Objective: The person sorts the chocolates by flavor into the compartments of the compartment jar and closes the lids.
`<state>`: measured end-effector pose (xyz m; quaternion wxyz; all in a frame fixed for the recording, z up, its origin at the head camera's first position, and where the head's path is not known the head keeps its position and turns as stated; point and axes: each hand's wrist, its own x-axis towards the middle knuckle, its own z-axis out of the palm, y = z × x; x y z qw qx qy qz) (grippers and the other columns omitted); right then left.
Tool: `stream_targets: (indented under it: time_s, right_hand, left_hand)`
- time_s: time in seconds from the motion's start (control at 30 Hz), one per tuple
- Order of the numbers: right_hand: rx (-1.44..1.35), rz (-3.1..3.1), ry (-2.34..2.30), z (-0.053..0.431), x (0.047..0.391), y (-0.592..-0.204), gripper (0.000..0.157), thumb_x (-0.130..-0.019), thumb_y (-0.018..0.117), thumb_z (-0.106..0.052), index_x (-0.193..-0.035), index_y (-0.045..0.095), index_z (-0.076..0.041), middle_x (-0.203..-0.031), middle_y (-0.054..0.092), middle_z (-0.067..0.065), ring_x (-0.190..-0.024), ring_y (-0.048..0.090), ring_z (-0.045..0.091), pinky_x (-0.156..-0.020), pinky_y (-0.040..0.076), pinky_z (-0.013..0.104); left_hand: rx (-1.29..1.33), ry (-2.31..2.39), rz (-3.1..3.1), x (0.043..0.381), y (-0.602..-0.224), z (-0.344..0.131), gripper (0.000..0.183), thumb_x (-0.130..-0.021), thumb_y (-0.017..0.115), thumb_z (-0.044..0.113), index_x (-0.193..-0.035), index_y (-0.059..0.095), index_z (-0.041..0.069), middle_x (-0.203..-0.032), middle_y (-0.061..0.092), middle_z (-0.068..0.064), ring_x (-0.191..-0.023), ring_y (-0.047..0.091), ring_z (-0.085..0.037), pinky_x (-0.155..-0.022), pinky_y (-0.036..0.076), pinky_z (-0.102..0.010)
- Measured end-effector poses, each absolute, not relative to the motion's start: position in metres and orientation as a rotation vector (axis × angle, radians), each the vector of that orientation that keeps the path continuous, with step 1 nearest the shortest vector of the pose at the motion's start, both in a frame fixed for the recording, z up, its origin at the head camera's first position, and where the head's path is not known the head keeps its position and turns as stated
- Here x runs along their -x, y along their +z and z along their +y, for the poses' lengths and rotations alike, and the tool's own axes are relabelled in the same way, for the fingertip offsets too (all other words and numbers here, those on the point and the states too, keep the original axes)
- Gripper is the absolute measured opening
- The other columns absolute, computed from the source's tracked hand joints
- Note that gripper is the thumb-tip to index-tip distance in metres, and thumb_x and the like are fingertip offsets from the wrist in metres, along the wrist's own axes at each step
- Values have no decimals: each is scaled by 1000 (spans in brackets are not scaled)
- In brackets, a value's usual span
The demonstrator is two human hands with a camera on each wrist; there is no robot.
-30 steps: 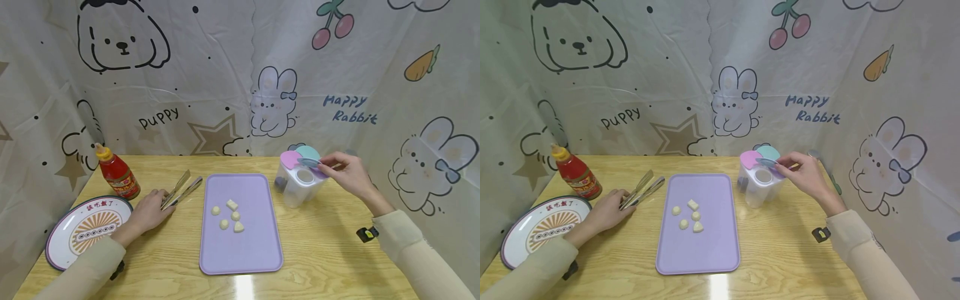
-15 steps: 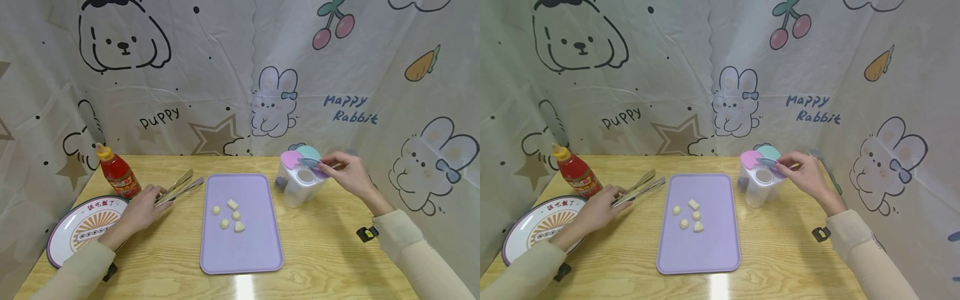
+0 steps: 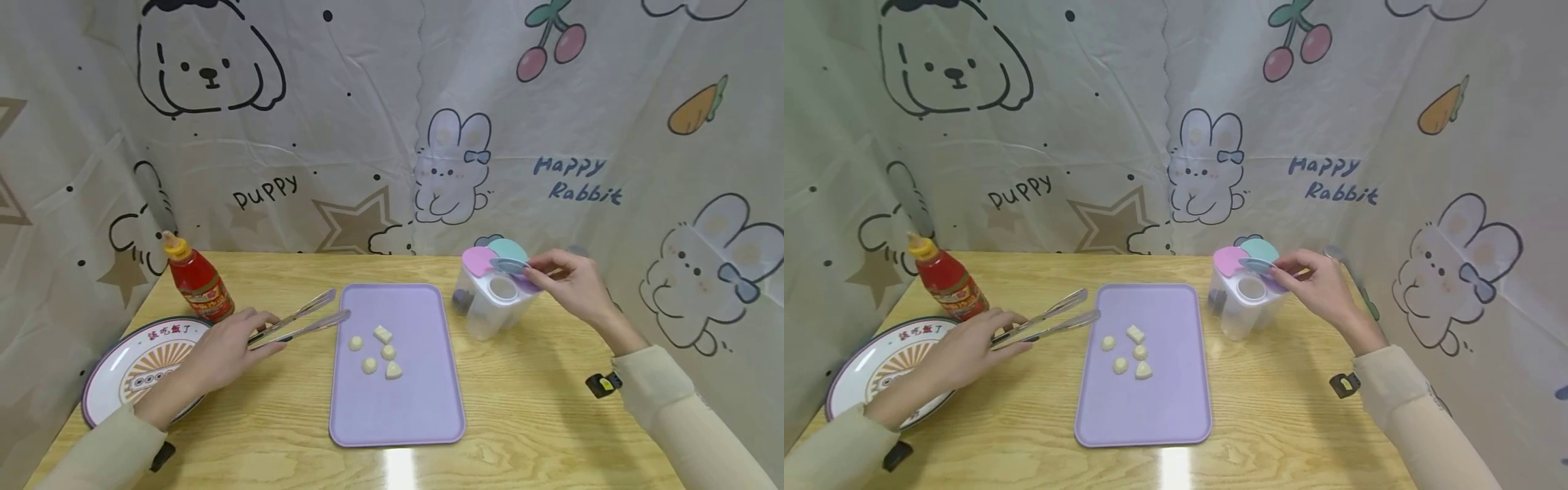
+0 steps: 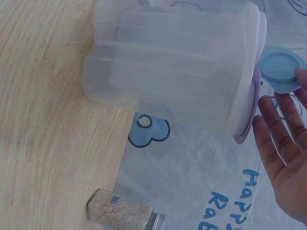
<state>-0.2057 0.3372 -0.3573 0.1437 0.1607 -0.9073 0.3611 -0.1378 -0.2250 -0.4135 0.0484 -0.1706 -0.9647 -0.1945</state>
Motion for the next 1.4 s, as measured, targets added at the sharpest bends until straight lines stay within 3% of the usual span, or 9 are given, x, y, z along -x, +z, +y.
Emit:
stream_targets:
  time_s: [0.3, 0.5, 0.83, 1.1, 1.3, 1.4]
  right_hand:
    - [-455, -2618, 1035, 340, 205, -358, 12, -98, 76, -16, -105, 77, -6, -95, 67, -26, -83, 63, -5, -73, 54, 11]
    - [-458, -2619, 1038, 340, 205, -359, 13, -98, 76, -16, -105, 77, -6, -95, 68, -24, -83, 64, -6, -73, 54, 12]
    - [-472, -2610, 995, 340, 205, -359, 10, -97, 77, -14, -104, 78, -6, -94, 67, -25, -82, 63, -6, -72, 54, 11]
    - [-496, -2600, 981, 339, 206, -359, 10, -97, 76, -15, -104, 78, -7, -97, 74, -5, -83, 63, -6, -73, 54, 11]
    - [-494, -2604, 979, 339, 206, -359, 10, -98, 76, -14, -104, 78, -6, -96, 71, -13, -82, 63, -6, -73, 54, 11]
    - [-488, -2605, 976, 339, 206, -359, 11, -98, 75, -15, -104, 78, -7, -97, 72, -10, -82, 63, -6, -73, 53, 11]
  left_hand:
    - [653, -515, -2947, 127, -421, -212, 33, -92, 81, 40, -119, 75, 21, -98, 71, 4, -84, 65, -10, -64, 48, -29]
    - [720, -467, -2937, 124, -429, -208, 31, -91, 81, 38, -117, 76, 22, -88, 63, 8, -71, 49, -3, -58, 37, -22]
    - [754, -397, -2954, 125, -432, -205, 31, -93, 79, 37, -120, 77, 22, -87, 60, 9, -67, 44, -2, -56, 36, -22]
    - [792, -368, -2991, 131, -426, -197, 25, -95, 78, 32, -117, 76, 23, -85, 55, 9, -67, 42, -5, -54, 33, -23]
    - [813, -386, -3000, 131, -426, -194, 22, -97, 76, 31, -117, 75, 22, -85, 54, 10, -68, 43, -5, -56, 35, -23]
    - [813, -408, -2994, 132, -427, -193, 21, -96, 76, 30, -116, 75, 23, -85, 54, 10, -68, 44, -5, -56, 35, -23]
